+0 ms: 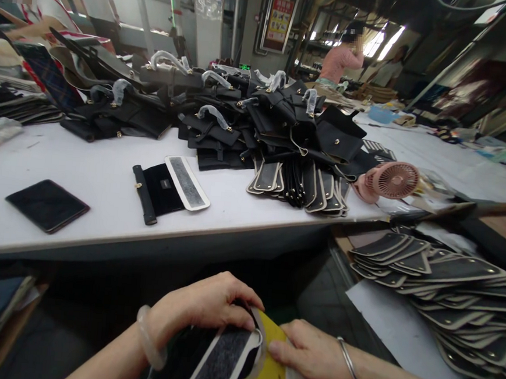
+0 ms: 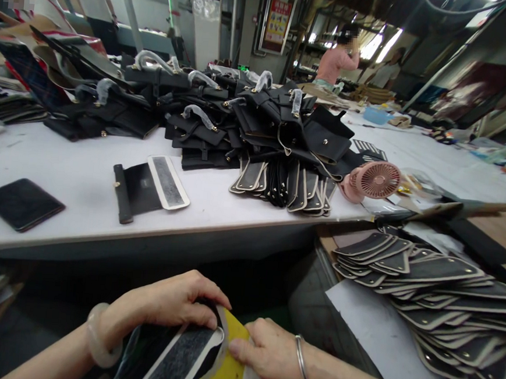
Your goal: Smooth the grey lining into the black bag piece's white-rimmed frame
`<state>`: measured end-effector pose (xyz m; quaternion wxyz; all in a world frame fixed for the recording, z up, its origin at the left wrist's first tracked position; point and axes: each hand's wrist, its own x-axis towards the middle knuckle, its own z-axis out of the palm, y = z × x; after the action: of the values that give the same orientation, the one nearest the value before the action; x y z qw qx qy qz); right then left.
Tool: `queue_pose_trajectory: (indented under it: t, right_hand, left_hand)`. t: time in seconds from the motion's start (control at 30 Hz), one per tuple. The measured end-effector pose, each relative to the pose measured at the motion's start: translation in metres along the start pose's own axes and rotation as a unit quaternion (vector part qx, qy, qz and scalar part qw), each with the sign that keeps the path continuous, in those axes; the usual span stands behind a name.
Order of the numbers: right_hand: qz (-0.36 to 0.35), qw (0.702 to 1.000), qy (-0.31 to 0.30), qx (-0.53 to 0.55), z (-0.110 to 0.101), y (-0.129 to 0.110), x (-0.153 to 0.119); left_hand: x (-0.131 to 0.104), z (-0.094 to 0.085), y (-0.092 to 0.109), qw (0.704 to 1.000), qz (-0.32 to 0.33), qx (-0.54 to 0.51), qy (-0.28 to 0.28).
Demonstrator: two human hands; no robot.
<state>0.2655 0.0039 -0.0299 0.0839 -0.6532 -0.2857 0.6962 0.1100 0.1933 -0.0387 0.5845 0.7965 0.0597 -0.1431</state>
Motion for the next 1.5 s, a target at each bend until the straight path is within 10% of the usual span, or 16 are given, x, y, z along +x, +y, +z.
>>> queue_pose_trajectory:
  t: [0.97,1.5]
  right_hand:
    - [-0.106,0.990,0.089,-0.012,0.025,-0.001,0.003]
    - [-0.150,0.977,0.147,0.041,0.068,0.006,0.038]
  left_hand:
    - [-0.007,0.009,0.001,0.969,0.126,0.204,0.059]
    - [-0.010,0.005,0.012,0.996,-0.003,0.069,0.065]
